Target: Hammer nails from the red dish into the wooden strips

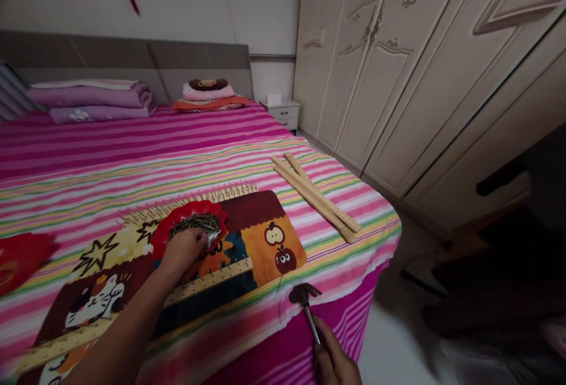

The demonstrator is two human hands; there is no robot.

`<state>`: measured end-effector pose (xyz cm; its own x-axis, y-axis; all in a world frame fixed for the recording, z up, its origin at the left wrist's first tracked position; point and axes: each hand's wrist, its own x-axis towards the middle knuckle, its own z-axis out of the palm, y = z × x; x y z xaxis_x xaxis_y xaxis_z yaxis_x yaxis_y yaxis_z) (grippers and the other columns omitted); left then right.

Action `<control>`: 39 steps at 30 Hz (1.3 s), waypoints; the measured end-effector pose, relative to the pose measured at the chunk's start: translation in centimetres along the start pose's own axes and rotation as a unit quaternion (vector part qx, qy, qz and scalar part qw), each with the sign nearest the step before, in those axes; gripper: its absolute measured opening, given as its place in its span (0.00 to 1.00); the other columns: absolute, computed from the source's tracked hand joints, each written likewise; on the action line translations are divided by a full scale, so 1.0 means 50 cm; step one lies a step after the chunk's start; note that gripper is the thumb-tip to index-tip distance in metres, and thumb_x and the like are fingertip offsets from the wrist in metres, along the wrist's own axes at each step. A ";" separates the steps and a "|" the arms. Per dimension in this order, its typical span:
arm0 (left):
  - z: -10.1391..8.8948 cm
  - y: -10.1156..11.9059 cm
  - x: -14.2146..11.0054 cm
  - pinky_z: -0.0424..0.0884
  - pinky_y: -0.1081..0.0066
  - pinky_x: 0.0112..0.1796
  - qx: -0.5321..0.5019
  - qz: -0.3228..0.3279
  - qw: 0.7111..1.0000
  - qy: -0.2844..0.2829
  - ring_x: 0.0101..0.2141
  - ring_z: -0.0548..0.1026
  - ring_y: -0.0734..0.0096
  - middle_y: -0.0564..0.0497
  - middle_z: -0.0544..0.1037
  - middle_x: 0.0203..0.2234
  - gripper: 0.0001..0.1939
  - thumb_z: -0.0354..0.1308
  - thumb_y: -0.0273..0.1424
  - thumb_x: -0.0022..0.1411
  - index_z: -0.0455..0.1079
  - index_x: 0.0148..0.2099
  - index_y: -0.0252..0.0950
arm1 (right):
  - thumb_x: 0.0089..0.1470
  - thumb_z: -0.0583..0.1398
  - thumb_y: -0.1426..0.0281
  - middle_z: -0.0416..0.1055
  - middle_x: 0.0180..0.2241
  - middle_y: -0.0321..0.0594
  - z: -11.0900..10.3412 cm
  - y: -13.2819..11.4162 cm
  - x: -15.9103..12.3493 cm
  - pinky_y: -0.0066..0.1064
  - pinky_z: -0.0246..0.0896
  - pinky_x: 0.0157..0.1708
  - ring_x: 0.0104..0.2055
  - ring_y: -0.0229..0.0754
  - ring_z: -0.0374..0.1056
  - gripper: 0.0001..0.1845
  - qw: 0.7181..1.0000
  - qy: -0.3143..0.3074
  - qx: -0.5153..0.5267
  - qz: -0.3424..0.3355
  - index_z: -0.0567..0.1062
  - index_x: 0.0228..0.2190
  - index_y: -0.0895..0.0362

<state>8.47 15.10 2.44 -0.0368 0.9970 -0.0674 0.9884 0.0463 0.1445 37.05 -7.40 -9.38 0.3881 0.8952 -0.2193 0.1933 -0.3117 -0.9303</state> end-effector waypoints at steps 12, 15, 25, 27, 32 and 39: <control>0.001 -0.054 -0.008 0.63 0.74 0.26 -0.388 -0.077 0.918 0.038 0.23 0.70 0.72 0.53 0.76 0.23 0.14 0.57 0.42 0.46 0.72 0.30 0.37 | 0.50 0.54 0.53 0.75 0.47 0.39 -0.001 0.030 0.005 0.27 0.60 0.50 0.51 0.45 0.68 0.27 1.000 -0.007 -0.014 -0.017 0.73 0.48 0.52; -0.008 -0.053 -0.023 0.62 0.75 0.22 -0.546 -0.100 0.832 0.016 0.19 0.66 0.77 0.55 0.73 0.18 0.20 0.63 0.43 0.37 0.72 0.30 0.34 | 0.50 0.54 0.54 0.76 0.46 0.38 0.000 0.026 0.004 0.24 0.61 0.48 0.49 0.44 0.70 0.26 0.999 0.003 -0.023 -0.035 0.74 0.47 0.51; -0.036 -0.015 -0.094 0.60 0.80 0.20 -0.695 -0.110 0.710 -0.039 0.18 0.65 0.82 0.57 0.72 0.17 0.21 0.67 0.34 0.36 0.71 0.36 0.33 | 0.50 0.55 0.56 0.78 0.42 0.38 0.000 0.012 0.000 0.26 0.65 0.45 0.45 0.44 0.72 0.25 0.999 0.019 -0.028 -0.042 0.74 0.47 0.52; -0.035 -0.011 -0.103 0.64 0.79 0.23 -0.696 -0.130 0.704 -0.057 0.22 0.68 0.81 0.52 0.76 0.22 0.20 0.68 0.34 0.35 0.73 0.34 0.31 | 0.49 0.57 0.56 0.79 0.39 0.38 -0.003 0.008 0.001 0.26 0.68 0.40 0.42 0.44 0.73 0.24 0.999 0.004 -0.019 -0.044 0.75 0.47 0.53; -0.027 0.010 -0.127 0.67 0.78 0.27 -0.670 -0.120 0.729 -0.080 0.24 0.71 0.79 0.51 0.77 0.25 0.21 0.69 0.33 0.34 0.75 0.35 0.33 | 0.49 0.59 0.60 0.79 0.35 0.37 -0.007 0.000 0.002 0.28 0.70 0.33 0.37 0.44 0.74 0.23 0.999 -0.012 -0.012 -0.051 0.74 0.47 0.53; 0.022 0.044 -0.167 0.69 0.76 0.25 -0.581 -0.056 0.810 -0.051 0.24 0.70 0.76 0.50 0.78 0.27 0.14 0.64 0.39 0.41 0.76 0.29 0.35 | 0.50 0.57 0.62 0.78 0.40 0.39 -0.009 -0.018 0.001 0.28 0.69 0.39 0.41 0.45 0.73 0.22 0.997 -0.014 -0.040 -0.061 0.74 0.48 0.53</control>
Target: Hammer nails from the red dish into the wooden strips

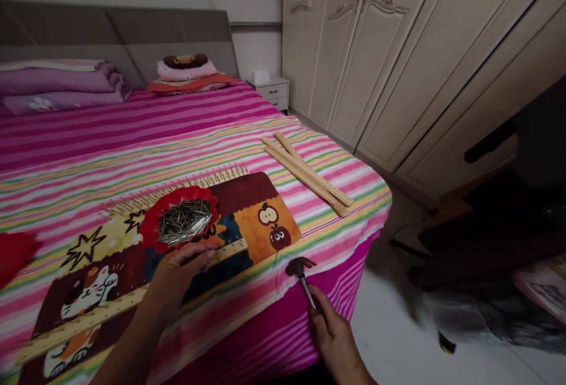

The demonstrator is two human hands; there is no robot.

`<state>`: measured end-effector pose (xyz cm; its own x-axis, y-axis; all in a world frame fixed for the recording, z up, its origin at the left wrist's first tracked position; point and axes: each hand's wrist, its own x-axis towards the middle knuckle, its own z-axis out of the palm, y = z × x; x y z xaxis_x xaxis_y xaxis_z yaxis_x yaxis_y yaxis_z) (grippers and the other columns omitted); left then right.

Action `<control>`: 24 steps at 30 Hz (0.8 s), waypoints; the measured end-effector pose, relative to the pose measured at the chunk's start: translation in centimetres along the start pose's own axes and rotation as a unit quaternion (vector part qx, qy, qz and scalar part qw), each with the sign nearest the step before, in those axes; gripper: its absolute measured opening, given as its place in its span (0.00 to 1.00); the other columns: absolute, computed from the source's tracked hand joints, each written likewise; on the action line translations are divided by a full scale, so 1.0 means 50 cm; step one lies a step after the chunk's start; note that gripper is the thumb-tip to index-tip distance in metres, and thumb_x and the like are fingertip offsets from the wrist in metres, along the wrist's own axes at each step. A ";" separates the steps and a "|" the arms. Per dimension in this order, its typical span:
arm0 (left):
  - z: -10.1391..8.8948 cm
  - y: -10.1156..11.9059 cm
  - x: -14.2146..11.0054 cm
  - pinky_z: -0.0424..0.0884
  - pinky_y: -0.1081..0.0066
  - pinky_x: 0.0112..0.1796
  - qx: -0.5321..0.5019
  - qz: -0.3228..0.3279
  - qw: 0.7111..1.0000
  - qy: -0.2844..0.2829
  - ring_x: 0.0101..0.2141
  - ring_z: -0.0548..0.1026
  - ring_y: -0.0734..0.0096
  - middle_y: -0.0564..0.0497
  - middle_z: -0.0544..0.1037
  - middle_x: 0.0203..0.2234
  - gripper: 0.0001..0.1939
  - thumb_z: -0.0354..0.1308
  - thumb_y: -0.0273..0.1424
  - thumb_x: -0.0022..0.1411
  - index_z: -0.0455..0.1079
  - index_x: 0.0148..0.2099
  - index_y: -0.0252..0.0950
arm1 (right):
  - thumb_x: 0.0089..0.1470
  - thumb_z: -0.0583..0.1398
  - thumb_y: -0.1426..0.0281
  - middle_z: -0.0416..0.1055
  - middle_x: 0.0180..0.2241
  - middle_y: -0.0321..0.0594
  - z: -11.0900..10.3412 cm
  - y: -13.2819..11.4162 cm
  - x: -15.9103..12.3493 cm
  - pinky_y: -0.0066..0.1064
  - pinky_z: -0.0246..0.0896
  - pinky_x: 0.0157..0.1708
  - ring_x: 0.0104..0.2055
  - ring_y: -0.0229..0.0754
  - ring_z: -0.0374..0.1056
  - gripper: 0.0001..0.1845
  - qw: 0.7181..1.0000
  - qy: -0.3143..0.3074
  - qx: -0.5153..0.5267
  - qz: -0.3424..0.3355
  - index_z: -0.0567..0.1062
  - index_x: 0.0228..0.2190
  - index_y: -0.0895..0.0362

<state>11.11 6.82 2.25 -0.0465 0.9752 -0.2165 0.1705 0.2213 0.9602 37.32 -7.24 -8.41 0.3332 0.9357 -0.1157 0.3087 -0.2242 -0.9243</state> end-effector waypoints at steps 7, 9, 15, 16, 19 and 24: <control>0.057 -0.056 -0.007 0.72 0.72 0.27 0.033 -0.015 0.996 0.087 0.25 0.75 0.71 0.52 0.78 0.27 0.15 0.60 0.41 0.43 0.73 0.33 0.37 | 0.51 0.57 0.63 0.77 0.44 0.40 0.001 0.016 0.001 0.30 0.65 0.46 0.46 0.45 0.72 0.22 0.999 0.000 -0.013 -0.032 0.73 0.48 0.54; 0.069 -0.069 -0.006 0.71 0.72 0.26 0.061 0.004 0.991 0.119 0.24 0.74 0.71 0.53 0.78 0.26 0.14 0.59 0.41 0.45 0.73 0.32 0.38 | 0.53 0.56 0.63 0.77 0.43 0.40 0.004 0.024 -0.001 0.30 0.66 0.45 0.46 0.45 0.72 0.22 0.999 0.001 -0.008 -0.035 0.72 0.49 0.54; 0.090 -0.101 -0.001 0.70 0.71 0.31 0.127 0.075 0.977 0.151 0.29 0.75 0.69 0.51 0.79 0.30 0.15 0.55 0.44 0.49 0.74 0.33 0.39 | 0.50 0.58 0.60 0.78 0.42 0.41 0.002 0.012 -0.001 0.30 0.67 0.44 0.45 0.45 0.73 0.22 0.999 0.021 -0.020 -0.044 0.75 0.46 0.53; 0.092 -0.102 0.000 0.70 0.70 0.32 0.132 0.079 0.976 0.152 0.30 0.75 0.69 0.51 0.79 0.30 0.15 0.55 0.43 0.50 0.74 0.33 0.39 | 0.50 0.59 0.60 0.78 0.42 0.41 0.001 0.007 -0.001 0.30 0.67 0.44 0.45 0.45 0.73 0.21 0.999 0.022 -0.021 -0.045 0.75 0.46 0.53; 0.094 -0.096 0.002 0.69 0.70 0.34 0.155 0.074 0.974 0.147 0.31 0.75 0.68 0.52 0.79 0.30 0.12 0.54 0.41 0.51 0.74 0.33 0.40 | 0.50 0.59 0.59 0.78 0.42 0.41 -0.002 -0.009 -0.002 0.30 0.67 0.44 0.45 0.45 0.73 0.21 0.999 0.015 -0.016 -0.042 0.75 0.45 0.53; 0.094 -0.091 0.004 0.68 0.70 0.36 0.209 0.085 0.964 0.140 0.33 0.75 0.68 0.53 0.79 0.31 0.10 0.53 0.39 0.54 0.73 0.33 0.41 | 0.49 0.60 0.58 0.78 0.42 0.41 -0.003 -0.024 -0.004 0.31 0.67 0.45 0.45 0.46 0.73 0.22 1.000 0.013 -0.010 -0.020 0.75 0.45 0.52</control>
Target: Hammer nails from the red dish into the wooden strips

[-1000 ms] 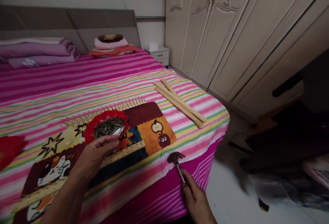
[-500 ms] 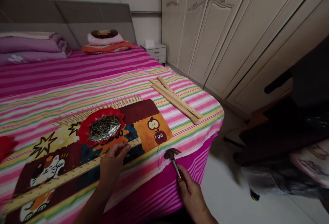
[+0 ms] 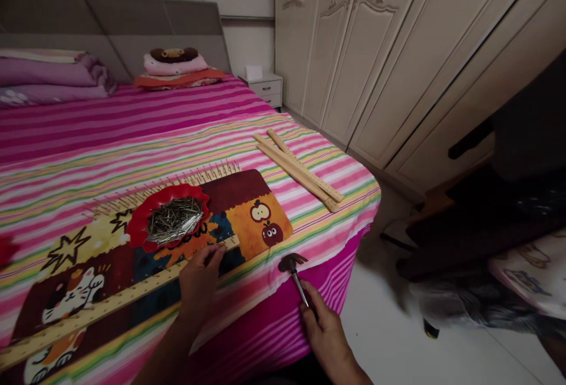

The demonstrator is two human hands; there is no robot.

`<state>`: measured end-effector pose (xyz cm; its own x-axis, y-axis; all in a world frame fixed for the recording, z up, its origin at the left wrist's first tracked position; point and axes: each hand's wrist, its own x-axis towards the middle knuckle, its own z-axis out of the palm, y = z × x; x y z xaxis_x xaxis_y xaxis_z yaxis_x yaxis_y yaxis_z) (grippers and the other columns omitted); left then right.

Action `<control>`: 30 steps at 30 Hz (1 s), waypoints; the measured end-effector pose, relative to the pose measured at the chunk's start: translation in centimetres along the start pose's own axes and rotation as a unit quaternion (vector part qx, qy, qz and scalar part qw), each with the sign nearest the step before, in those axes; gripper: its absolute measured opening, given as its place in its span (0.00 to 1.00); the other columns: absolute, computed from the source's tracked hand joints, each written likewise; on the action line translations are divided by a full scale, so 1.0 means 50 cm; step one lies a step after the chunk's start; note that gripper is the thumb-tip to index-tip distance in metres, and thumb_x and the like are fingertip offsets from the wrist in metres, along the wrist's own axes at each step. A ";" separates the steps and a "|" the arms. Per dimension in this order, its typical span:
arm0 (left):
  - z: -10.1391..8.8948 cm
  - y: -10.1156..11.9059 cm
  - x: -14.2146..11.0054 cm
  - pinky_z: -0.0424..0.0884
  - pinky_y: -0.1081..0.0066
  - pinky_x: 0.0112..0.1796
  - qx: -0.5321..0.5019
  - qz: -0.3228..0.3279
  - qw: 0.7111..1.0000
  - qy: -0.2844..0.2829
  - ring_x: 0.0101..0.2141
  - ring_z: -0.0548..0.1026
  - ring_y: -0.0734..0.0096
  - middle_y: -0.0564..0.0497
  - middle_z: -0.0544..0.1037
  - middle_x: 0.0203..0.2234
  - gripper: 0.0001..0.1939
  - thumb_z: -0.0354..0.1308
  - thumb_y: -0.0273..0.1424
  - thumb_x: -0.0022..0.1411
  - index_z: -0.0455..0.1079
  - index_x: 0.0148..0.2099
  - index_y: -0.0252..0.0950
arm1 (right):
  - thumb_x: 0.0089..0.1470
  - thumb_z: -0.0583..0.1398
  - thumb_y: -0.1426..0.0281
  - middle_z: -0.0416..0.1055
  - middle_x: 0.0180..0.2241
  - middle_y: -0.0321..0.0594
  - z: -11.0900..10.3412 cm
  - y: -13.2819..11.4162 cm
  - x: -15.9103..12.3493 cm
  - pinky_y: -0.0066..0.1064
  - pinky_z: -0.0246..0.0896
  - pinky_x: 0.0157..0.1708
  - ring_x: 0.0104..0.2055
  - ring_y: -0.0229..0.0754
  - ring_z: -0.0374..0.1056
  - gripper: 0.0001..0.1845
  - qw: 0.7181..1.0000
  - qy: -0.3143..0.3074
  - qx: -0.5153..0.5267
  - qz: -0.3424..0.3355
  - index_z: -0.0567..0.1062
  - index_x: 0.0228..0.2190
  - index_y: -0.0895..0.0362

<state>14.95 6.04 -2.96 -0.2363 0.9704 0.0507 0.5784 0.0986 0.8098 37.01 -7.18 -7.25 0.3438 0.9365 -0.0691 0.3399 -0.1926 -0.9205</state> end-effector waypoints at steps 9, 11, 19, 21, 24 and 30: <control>0.017 -0.011 -0.004 0.66 0.70 0.37 0.076 0.088 0.993 0.015 0.34 0.74 0.68 0.50 0.78 0.31 0.10 0.50 0.34 0.57 0.71 0.33 0.39 | 0.53 0.56 0.61 0.78 0.41 0.41 0.004 -0.004 -0.007 0.30 0.70 0.38 0.39 0.45 0.74 0.23 0.999 -0.028 0.015 0.015 0.72 0.50 0.54; 0.018 -0.007 -0.006 0.65 0.71 0.37 0.093 0.096 0.991 0.013 0.34 0.74 0.68 0.50 0.77 0.31 0.10 0.49 0.34 0.58 0.71 0.32 0.38 | 0.55 0.54 0.63 0.78 0.39 0.40 0.005 -0.036 -0.006 0.30 0.70 0.36 0.38 0.44 0.74 0.22 0.999 -0.049 0.010 -0.004 0.70 0.51 0.54; 0.021 -0.006 -0.009 0.64 0.72 0.35 0.151 0.137 0.979 -0.002 0.32 0.73 0.70 0.51 0.76 0.29 0.12 0.46 0.32 0.61 0.70 0.32 0.38 | 0.59 0.50 0.71 0.75 0.44 0.39 0.032 -0.212 0.034 0.32 0.65 0.47 0.47 0.43 0.71 0.24 0.974 -0.152 -0.019 -0.169 0.62 0.57 0.52; 0.022 -0.007 -0.010 0.64 0.72 0.35 0.156 0.142 0.977 -0.001 0.32 0.73 0.70 0.50 0.76 0.29 0.12 0.46 0.32 0.61 0.69 0.32 0.38 | 0.59 0.49 0.73 0.74 0.45 0.41 0.044 -0.232 0.044 0.32 0.66 0.46 0.47 0.43 0.70 0.24 0.967 -0.164 -0.032 -0.194 0.60 0.57 0.53; 0.022 -0.006 -0.010 0.64 0.72 0.34 0.158 0.147 0.976 0.006 0.32 0.73 0.69 0.49 0.76 0.29 0.11 0.46 0.32 0.61 0.69 0.33 0.37 | 0.59 0.49 0.74 0.73 0.48 0.43 0.058 -0.249 0.055 0.33 0.66 0.46 0.48 0.43 0.70 0.24 0.958 -0.173 -0.057 -0.221 0.60 0.57 0.54; 0.023 -0.009 -0.010 0.64 0.71 0.34 0.163 0.141 0.977 0.000 0.32 0.73 0.68 0.49 0.75 0.28 0.10 0.46 0.30 0.60 0.69 0.34 0.38 | 0.57 0.50 0.76 0.74 0.45 0.44 0.065 -0.265 0.067 0.34 0.68 0.44 0.45 0.44 0.71 0.25 0.947 -0.194 -0.089 -0.238 0.62 0.56 0.54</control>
<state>15.69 5.78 -4.02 -0.0311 0.9691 0.2448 0.8377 -0.1083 0.5352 30.81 -0.53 3.46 -0.2219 0.9602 0.1694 0.5304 0.2647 -0.8054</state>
